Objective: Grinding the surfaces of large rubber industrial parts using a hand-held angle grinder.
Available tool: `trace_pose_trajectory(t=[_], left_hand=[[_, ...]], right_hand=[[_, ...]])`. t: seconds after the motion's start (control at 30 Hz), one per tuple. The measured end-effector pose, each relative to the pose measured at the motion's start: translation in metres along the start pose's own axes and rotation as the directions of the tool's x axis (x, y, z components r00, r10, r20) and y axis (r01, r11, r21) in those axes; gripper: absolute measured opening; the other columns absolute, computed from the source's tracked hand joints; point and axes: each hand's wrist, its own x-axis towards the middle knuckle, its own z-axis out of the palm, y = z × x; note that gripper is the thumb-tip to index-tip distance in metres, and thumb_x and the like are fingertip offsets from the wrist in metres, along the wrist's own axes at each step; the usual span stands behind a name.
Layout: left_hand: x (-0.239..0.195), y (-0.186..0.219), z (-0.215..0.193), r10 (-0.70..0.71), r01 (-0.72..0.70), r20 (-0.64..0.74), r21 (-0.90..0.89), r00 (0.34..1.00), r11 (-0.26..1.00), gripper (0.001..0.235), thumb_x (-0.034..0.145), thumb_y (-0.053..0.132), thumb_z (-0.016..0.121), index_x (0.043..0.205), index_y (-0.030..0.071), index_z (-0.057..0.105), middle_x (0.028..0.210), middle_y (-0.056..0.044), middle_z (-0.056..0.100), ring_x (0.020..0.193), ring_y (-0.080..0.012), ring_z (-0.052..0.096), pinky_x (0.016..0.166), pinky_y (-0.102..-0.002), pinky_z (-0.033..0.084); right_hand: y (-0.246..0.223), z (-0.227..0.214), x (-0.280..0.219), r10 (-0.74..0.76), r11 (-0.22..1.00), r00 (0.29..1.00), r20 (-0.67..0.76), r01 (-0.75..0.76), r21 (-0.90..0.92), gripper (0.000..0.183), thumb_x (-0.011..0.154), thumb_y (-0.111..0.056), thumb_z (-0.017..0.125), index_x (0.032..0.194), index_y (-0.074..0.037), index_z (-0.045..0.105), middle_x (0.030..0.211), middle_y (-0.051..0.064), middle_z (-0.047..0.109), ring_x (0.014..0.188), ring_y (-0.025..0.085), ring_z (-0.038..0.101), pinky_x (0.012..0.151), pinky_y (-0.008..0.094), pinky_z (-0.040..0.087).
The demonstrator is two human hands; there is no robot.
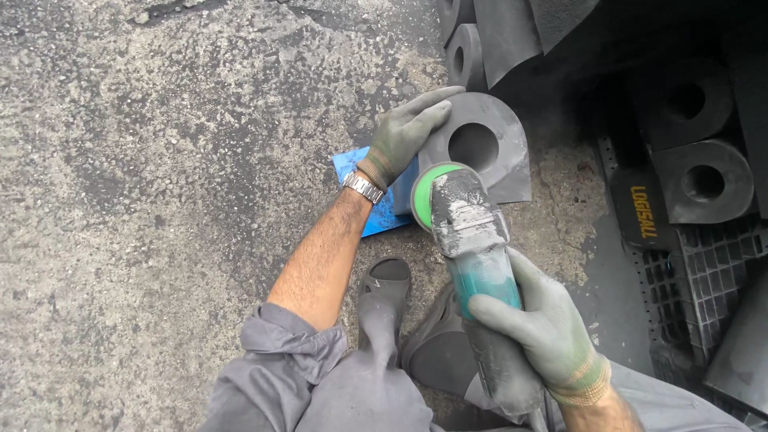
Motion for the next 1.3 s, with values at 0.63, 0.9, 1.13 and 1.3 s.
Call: trace_pose_trajectory(t=[0.63, 0.9, 1.13, 1.3], left_hand=[[0.013, 0.002, -0.006, -0.083, 0.083, -0.008, 0.051, 0.997, 0.995, 0.039, 0.092, 0.028, 0.064, 0.128, 0.020, 0.074, 0.121, -0.003, 0.078, 0.106, -0.0095, 0.073, 0.097, -0.025, 0.057], [0.022, -0.016, -0.012, -0.067, 0.068, 0.036, -0.033, 0.997, 0.997, 0.039, 0.088, 0.025, 0.069, 0.125, 0.013, 0.076, 0.113, -0.005, 0.080, 0.104, -0.0090, 0.072, 0.096, -0.024, 0.058], [0.021, -0.004, -0.014, -0.118, 0.120, 0.026, -0.096, 0.993, 0.988, 0.040, 0.086, 0.025, 0.070, 0.123, 0.013, 0.076, 0.117, -0.007, 0.079, 0.105, -0.0124, 0.074, 0.098, -0.026, 0.058], [0.019, -0.006, -0.016, -0.094, 0.103, 0.076, -0.118, 0.993, 0.988, 0.042, 0.087, 0.027, 0.067, 0.126, 0.014, 0.074, 0.120, -0.008, 0.078, 0.110, -0.0139, 0.072, 0.101, -0.026, 0.056]], right_hand=[[0.015, -0.014, 0.000, -0.039, 0.988, 0.997, -0.074, 0.049, 0.145, 0.059, 0.078, -0.024, 0.072, 0.131, 0.001, 0.065, 0.103, 0.012, 0.077, 0.086, 0.017, 0.071, 0.076, 0.033, 0.058], [-0.020, 0.009, 0.016, -0.056, 0.998, 0.998, -0.020, 0.056, -0.004, 0.060, 0.075, -0.027, 0.074, 0.129, -0.003, 0.066, 0.100, 0.011, 0.077, 0.087, 0.016, 0.070, 0.077, 0.032, 0.058], [0.006, -0.006, 0.007, -0.019, 0.995, 0.997, -0.081, 0.027, 0.100, 0.061, 0.074, -0.027, 0.072, 0.129, -0.001, 0.067, 0.104, 0.013, 0.078, 0.091, 0.017, 0.071, 0.081, 0.032, 0.056], [-0.027, 0.012, 0.017, 0.036, 0.996, 0.994, -0.105, -0.044, -0.075, 0.059, 0.075, -0.029, 0.072, 0.127, -0.001, 0.068, 0.101, 0.013, 0.077, 0.088, 0.017, 0.070, 0.077, 0.034, 0.057]])
